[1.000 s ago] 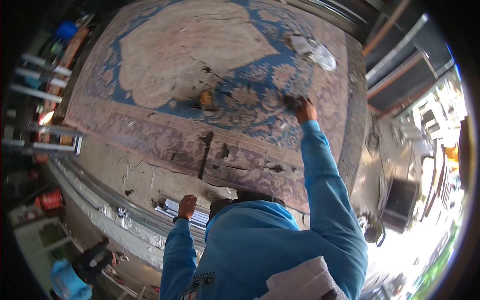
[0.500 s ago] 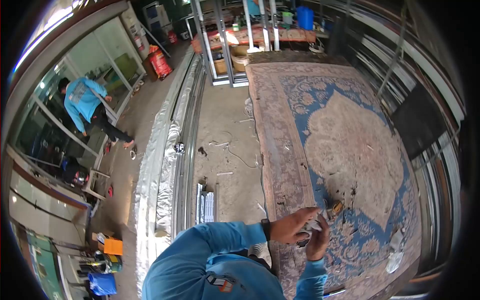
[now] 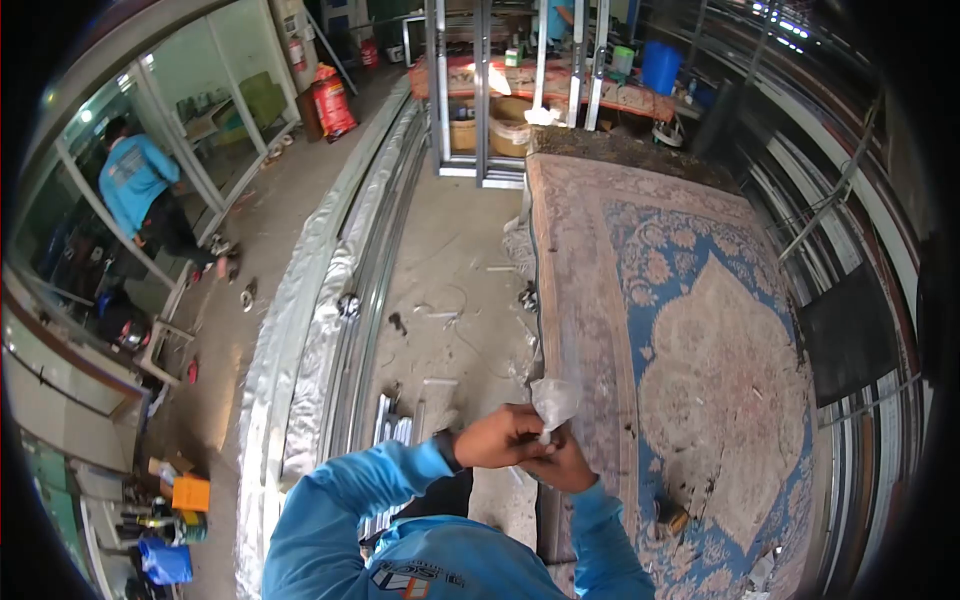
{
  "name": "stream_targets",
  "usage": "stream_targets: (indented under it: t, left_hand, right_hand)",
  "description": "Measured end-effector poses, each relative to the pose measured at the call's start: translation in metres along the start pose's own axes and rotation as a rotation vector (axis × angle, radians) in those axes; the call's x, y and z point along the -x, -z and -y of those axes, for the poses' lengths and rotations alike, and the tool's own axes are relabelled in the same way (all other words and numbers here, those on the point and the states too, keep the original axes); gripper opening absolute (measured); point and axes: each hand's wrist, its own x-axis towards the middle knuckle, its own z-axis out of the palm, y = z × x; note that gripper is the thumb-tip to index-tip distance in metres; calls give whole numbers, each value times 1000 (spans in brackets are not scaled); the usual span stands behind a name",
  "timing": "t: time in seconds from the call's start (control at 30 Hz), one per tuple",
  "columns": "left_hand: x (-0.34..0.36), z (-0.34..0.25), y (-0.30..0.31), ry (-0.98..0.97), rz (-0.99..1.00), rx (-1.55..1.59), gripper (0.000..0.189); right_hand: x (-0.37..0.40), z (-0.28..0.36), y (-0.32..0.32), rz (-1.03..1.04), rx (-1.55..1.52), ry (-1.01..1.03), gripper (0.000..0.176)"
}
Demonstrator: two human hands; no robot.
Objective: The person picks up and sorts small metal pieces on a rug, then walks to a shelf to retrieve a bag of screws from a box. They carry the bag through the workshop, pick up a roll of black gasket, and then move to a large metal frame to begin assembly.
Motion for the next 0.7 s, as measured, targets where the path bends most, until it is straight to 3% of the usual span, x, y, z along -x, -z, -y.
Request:
stream_targets:
  t: [0.03, 0.1, 0.17, 0.23, 0.27, 0.3, 0.4, 0.5, 0.57, 0.63, 0.7]
  left_hand:
    - [-9, 14, 24, -61, -67, -41, 19]
    - [-36, 24, 93, -123, -196, -28, 12]
    - [-47, 54, 163, 82, -212, 134, 12]
    - [-66, 69, 234, 254, -223, 220, 15]
    - [-80, 83, 264, 198, -230, 148, 15]
    - [-88, 100, 291, 157, -242, 73, 15]
    - [-113, 126, 376, 115, -188, -81, 15]
    - [-143, 185, 444, 53, -96, -65, 14]
    - [-172, 230, 496, 37, -37, -19, 13]
    - [-205, 271, 547, 126, -72, 32, 13]
    - [-238, 311, 591, 133, -166, 83, 13]
  right_hand:
    - [-24, -41, 0, 64, 45, -39, 63]
    - [-99, -62, 4, 175, 67, -138, 49]
    - [-164, -49, 1, 284, 4, -302, 37]
    - [-222, -30, 6, 229, 82, -269, 33]
    - [-249, -25, 7, 220, 114, -254, 31]
    - [-274, -40, 13, 182, 264, -8, 30]
    - [-355, -32, 31, 127, 438, -85, 29]
    - [-444, -32, 52, 142, 622, 105, 25]
    - [-507, -30, 69, 137, 550, 51, 23]
    - [-580, -54, 95, 129, 546, 115, 19]
    - [-663, -63, 116, 134, 470, 36, 19]
